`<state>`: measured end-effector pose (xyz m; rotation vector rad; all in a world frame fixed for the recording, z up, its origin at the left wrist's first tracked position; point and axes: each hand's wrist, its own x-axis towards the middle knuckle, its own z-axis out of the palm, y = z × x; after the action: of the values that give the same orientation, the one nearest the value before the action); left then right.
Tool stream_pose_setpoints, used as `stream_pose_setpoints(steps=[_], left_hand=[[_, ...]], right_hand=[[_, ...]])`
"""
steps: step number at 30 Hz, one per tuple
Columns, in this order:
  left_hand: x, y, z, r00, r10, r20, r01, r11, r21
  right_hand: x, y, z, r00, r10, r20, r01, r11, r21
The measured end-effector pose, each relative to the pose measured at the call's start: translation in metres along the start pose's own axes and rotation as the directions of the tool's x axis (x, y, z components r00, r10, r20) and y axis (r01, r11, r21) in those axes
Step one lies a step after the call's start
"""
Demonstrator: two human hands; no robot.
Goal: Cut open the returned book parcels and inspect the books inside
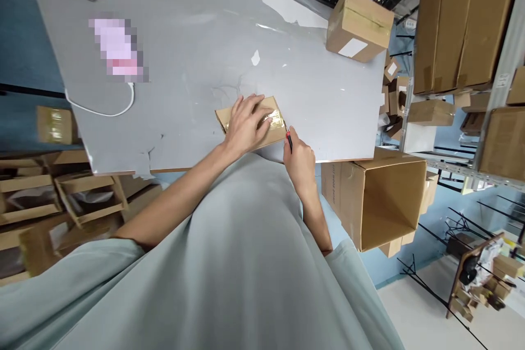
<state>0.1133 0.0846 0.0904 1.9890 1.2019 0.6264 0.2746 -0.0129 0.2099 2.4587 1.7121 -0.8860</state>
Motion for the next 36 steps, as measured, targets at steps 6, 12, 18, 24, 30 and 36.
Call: stream_pose_setpoints(steps=[6,12,18,24,30,36], left_hand=[[-0.008,-0.007,0.002,1.0,-0.006,-0.009,0.006,1.0,0.023],[-0.007,-0.008,0.004,0.999,-0.011,-0.032,0.011,1.0,0.006],[-0.004,-0.004,0.002,0.998,-0.047,-0.039,0.044,0.997,-0.062],[-0.003,0.0,0.0,0.998,-0.04,-0.038,0.034,0.988,-0.148],[-0.004,0.002,0.001,0.999,-0.02,-0.047,0.01,0.978,-0.209],[-0.003,0.004,0.003,0.999,-0.006,-0.04,-0.005,0.965,-0.262]], right_hand=[[0.028,0.002,0.01,0.996,-0.087,0.033,0.087,0.996,-0.008],[0.046,-0.003,0.013,0.992,-0.105,0.066,0.11,0.992,-0.068],[0.042,-0.022,0.008,0.993,0.035,0.113,-0.012,0.98,-0.199],[0.028,-0.05,0.013,0.978,0.19,0.08,-0.157,0.938,-0.311],[0.03,-0.066,0.018,0.968,0.25,0.024,-0.229,0.917,-0.328],[0.022,-0.079,0.011,0.943,0.334,0.001,-0.31,0.877,-0.368]])
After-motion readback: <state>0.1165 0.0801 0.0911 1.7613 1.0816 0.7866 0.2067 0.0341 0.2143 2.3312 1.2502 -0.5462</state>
